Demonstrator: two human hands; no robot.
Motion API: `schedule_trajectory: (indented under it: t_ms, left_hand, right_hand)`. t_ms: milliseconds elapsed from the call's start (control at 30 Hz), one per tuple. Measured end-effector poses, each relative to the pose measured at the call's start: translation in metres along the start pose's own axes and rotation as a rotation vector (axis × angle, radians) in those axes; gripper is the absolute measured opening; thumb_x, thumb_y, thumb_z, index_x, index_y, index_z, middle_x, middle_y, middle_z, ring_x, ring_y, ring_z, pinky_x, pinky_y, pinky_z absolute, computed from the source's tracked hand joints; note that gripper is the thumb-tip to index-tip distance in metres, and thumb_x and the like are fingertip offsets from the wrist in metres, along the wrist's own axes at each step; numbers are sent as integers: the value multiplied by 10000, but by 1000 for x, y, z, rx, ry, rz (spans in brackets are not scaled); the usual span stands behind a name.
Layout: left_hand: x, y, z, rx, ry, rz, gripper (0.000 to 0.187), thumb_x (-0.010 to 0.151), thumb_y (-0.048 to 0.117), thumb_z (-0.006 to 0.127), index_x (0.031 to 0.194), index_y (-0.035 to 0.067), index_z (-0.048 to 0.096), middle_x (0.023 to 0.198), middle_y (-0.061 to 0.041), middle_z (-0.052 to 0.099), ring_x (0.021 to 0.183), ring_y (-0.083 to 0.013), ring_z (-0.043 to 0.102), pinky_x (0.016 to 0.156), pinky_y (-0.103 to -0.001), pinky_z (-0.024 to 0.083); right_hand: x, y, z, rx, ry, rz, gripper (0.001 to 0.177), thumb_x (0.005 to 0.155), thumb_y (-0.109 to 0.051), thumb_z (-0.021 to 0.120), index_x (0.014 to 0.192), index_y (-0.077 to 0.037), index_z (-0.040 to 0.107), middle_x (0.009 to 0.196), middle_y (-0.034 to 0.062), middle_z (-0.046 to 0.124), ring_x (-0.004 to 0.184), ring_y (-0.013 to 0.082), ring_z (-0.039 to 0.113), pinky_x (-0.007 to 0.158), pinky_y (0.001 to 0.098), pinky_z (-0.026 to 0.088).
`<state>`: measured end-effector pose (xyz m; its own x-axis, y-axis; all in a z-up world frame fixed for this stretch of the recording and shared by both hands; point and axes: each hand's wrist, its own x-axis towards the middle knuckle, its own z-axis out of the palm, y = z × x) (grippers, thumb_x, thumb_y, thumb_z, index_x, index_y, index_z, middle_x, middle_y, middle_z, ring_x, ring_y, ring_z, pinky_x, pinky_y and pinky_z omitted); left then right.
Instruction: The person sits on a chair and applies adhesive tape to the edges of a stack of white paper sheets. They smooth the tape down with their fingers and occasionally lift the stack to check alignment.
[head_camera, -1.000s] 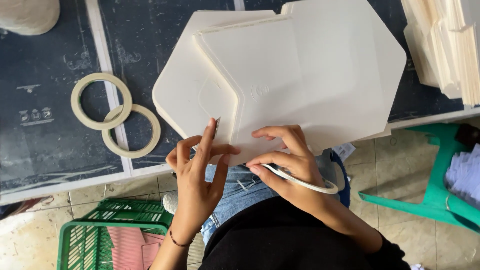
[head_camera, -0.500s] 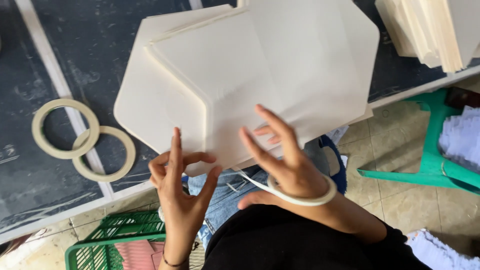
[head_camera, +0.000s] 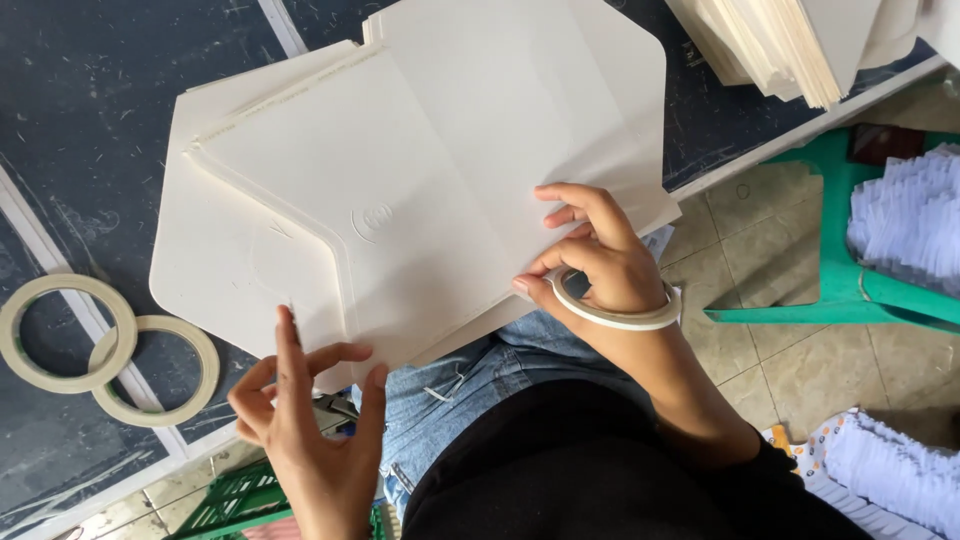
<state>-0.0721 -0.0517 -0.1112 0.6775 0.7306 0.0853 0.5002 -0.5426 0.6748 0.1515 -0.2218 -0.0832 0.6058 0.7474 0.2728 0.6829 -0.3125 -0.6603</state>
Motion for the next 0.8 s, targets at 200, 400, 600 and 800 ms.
schedule_trajectory:
  t_ms: [200, 400, 600, 800]
  left_hand:
    - [21, 38, 41, 260, 80, 341, 644, 1071, 378, 798, 1630, 185, 543, 1159, 222, 766, 1138, -232, 604, 977, -412, 282]
    - [41, 61, 32, 353, 268, 567, 294, 1194, 241, 602, 1454, 166, 716, 1159, 75, 752, 1082, -190, 712, 953, -385, 379]
    - [29, 47, 44, 653, 26, 554, 668, 967, 78, 580, 1615, 238, 541, 1535, 51, 609, 1169, -192, 554, 870, -362, 433]
    - [44, 57, 68, 622, 101, 652, 574, 1025, 15, 565, 1564, 210, 599, 1450, 62, 634, 1052, -154, 539, 812, -317, 396]
  right_hand:
    - [0, -2, 4, -161, 35, -97, 271, 906, -24, 927, 864, -39, 659, 1420, 226, 585, 1079, 320, 648, 900, 415, 629]
    - [18, -12, -2, -66, 48, -122, 183, 999, 44, 818, 994, -16, 645, 1480, 222, 498, 1127, 347, 721, 957, 434, 623]
    - [18, 5, 9, -197, 111, -191, 333, 1009, 151, 821, 1307, 34, 730, 1492, 269, 589, 1054, 304, 781, 925, 398, 683]
    - [17, 0, 11, -135, 113, -241, 174, 987, 162, 794, 1006, 29, 684, 1416, 282, 616, 1053, 348, 779, 909, 411, 675]
